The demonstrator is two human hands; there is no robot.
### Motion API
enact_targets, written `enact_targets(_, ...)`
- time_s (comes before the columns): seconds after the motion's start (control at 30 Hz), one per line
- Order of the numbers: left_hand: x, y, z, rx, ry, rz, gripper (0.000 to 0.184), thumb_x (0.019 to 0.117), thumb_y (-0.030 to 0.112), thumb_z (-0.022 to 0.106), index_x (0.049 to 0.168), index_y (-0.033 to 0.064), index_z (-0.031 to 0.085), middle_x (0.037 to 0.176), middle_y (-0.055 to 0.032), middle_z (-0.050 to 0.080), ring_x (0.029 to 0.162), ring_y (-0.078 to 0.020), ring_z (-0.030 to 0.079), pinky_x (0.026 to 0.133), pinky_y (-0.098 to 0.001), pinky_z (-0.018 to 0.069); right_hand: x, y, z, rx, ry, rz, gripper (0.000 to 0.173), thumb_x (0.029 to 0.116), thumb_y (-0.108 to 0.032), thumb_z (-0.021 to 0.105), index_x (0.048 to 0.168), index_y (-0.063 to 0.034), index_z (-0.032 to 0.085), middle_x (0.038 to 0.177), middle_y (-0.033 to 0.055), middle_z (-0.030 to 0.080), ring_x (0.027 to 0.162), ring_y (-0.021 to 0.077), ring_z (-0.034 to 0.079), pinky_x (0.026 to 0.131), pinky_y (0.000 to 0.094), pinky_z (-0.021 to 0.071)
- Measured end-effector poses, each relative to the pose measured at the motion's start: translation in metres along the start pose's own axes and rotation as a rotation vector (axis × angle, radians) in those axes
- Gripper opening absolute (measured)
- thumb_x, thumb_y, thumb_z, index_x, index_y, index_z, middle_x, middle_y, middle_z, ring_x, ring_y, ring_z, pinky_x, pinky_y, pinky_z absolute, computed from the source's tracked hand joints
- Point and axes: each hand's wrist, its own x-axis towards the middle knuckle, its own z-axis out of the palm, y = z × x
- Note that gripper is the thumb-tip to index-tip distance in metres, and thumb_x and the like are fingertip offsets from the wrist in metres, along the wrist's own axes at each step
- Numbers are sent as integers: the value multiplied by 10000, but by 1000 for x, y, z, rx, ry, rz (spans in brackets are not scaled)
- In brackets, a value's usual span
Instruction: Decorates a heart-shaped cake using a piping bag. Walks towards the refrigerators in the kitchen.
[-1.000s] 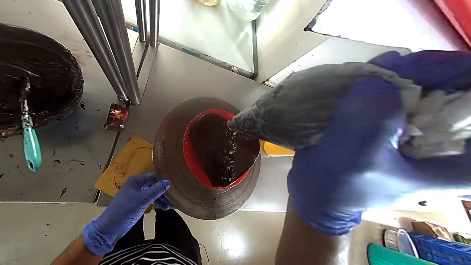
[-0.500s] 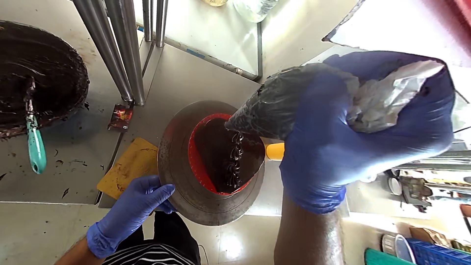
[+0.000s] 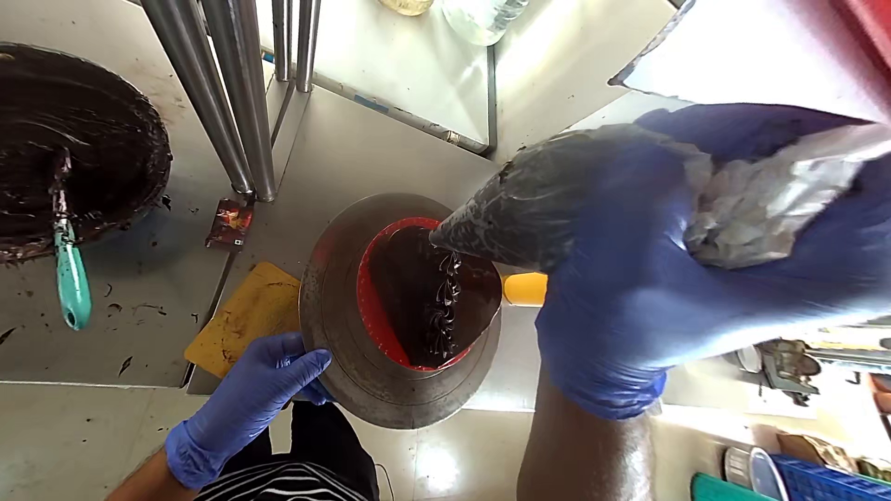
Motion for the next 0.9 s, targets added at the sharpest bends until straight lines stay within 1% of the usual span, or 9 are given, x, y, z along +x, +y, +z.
enact_targets(0.13, 1, -2, -3, -10, 3, 5, 202, 915, 226, 746, 923, 24, 736, 814, -143, 745, 676, -238, 744, 661, -393, 653, -23, 8, -30, -29, -3, 61, 301, 897, -20, 719, 1132, 88, 564, 1025, 109, 672, 978, 197, 687, 795, 327, 610)
enact_targets(0.2, 2, -2, -3, -7, 8, 14, 206, 914, 231, 745, 922, 25, 737, 819, -143, 745, 679, -238, 744, 661, -395, 653, -11, -8, -32, -53, 30, 86, 281, 896, -15, 702, 1105, 92, 548, 972, 103, 648, 919, 177, 673, 745, 288, 597)
enact_targets(0.27, 3, 0, -3, -7, 11, 23, 208, 913, 237, 747, 920, 29, 739, 818, -133, 744, 680, -231, 743, 663, -393, 653, -11, -5, -30, 58, 7, 29, 269, 906, -35, 680, 1108, 95, 560, 1008, 108, 662, 972, 195, 684, 830, 318, 603)
enact_targets(0.47, 3, 4, -3, -5, 8, 9, 177, 921, 208, 728, 926, 32, 745, 810, -131, 749, 673, -226, 747, 651, -381, 654, -13, -13, -7, 38, -108, -26, 107, 884, -17, 633, 990, -10, 617, 971, -36, 652, 976, 15, 659, 856, 179, 564)
enact_targets(0.67, 3, 3, -3, -2, 12, 19, 190, 922, 207, 736, 956, 20, 744, 831, -142, 747, 675, -235, 744, 653, -390, 654, -70, 36, -16, 22, -108, 103, 225, 821, -53, 770, 998, 13, 649, 932, 33, 676, 891, 103, 695, 747, 233, 602)
enact_targets(0.7, 3, 2, -3, -5, 10, 20, 191, 920, 210, 739, 954, 21, 742, 831, -142, 746, 674, -235, 743, 653, -392, 654, -86, 48, -17, 39, -62, 167, 263, 765, -32, 820, 966, 21, 660, 893, 57, 677, 841, 136, 697, 696, 259, 602)
enact_targets(0.77, 3, 3, -3, -9, 10, 17, 188, 916, 211, 741, 939, 25, 743, 821, -142, 747, 671, -235, 745, 650, -390, 655, -54, 10, -21, -69, -123, 664, 292, 696, 83, 827, 893, -40, 650, 843, 23, 670, 839, 127, 695, 759, 306, 611)
enact_targets(0.83, 3, 3, -4, -9, 10, 10, 196, 918, 212, 743, 945, 18, 745, 827, -151, 745, 677, -243, 745, 652, -397, 654, -60, 33, -23, -26, -99, 155, 261, 808, -51, 799, 1026, 2, 666, 941, 47, 697, 879, 140, 708, 716, 272, 616)
enact_targets(0.9, 4, 3, -5, -12, 6, 7, 200, 920, 212, 742, 957, 15, 746, 838, -154, 746, 683, -245, 744, 657, -401, 655, -49, 24, -22, -37, -134, 59, 271, 876, -100, 747, 1103, 10, 646, 1014, 56, 699, 958, 156, 708, 788, 296, 623)
